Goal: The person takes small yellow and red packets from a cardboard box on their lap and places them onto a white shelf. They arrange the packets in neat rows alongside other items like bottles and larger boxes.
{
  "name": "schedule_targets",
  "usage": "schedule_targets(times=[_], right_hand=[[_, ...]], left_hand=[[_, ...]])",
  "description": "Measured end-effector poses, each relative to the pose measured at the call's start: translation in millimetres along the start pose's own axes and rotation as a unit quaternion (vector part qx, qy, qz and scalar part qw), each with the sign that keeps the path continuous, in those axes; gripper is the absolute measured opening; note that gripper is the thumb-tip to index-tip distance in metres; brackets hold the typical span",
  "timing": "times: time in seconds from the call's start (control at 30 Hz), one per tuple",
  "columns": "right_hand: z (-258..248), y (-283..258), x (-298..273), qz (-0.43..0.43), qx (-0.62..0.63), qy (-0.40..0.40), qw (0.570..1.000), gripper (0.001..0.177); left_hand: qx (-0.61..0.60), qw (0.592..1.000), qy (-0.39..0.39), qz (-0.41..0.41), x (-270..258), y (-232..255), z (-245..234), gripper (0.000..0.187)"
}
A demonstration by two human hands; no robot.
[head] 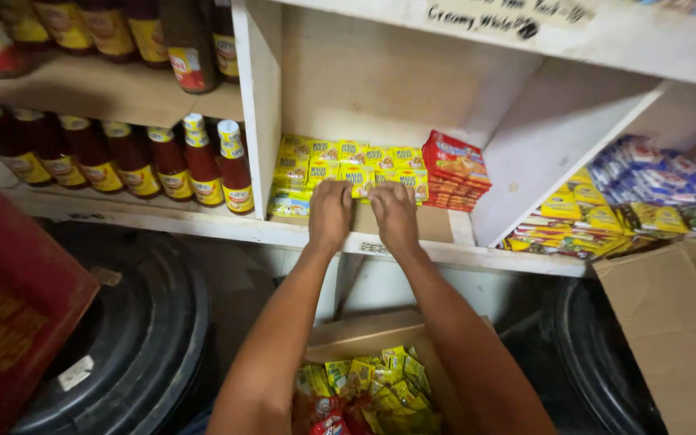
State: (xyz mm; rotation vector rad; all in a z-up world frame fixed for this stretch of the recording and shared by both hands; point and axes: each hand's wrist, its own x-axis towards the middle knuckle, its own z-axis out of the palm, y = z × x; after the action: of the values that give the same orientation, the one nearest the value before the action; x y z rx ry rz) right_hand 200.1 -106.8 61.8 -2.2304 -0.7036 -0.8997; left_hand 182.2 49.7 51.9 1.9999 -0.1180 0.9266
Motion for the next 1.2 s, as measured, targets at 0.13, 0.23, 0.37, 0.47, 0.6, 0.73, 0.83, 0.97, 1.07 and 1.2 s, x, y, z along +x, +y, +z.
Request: schedule_targets(times=[0.13, 0.23, 0.37, 0.47, 0.6, 0.73, 0.83, 0.97, 1.07, 1.2], right_hand=[[18, 11, 4, -0.015, -0.037, -0.011, 0.999, 0.012], [23, 12, -1, 0.005, -0.046, 0.013, 0.999, 0.016], [23, 12, 3, 0.011, -0.042, 0.006, 0.999, 0.017], [26, 15, 4, 0.009, -0.049, 0.008, 0.999, 0.017], [30, 20, 3, 0.024, -0.059, 0.003, 0.998, 0.018], [26, 15, 4, 0.044, -0.052, -0.019, 0.998, 0.019], [26, 15, 5, 0.039, -0.054, -0.013, 0.998, 0.019], [25, 13, 4, 0.050, -0.055, -0.017, 0.997, 0.019], [25, 14, 4, 0.042, -0.060, -0.019, 0.997, 0.019], [25, 15, 5, 0.041, -0.069, -0.027, 0.996, 0.018]], left_hand=[[0.047, 0.998, -0.022, -0.039, 3, -8, 6, 0.020], [0.060, 0.997, -0.043, -0.036, -2, -8, 5, 0.026], [0.085, 0.996, -0.025, -0.016, 2, -9, 12, 0.032], [0.102, 0.994, -0.026, -0.017, 0, -13, 17, 0.030], [0.108, 0.993, -0.037, -0.044, 3, -4, 11, 0.027], [0.126, 0.990, -0.042, -0.043, 4, -4, 11, 0.026], [0.138, 0.988, -0.052, -0.049, 4, -5, 12, 0.025], [0.125, 0.991, -0.019, -0.039, 2, -3, 11, 0.022], [0.117, 0.992, -0.031, -0.038, 1, -1, 9, 0.020], [0.108, 0.994, -0.022, -0.006, -2, -6, 13, 0.020]])
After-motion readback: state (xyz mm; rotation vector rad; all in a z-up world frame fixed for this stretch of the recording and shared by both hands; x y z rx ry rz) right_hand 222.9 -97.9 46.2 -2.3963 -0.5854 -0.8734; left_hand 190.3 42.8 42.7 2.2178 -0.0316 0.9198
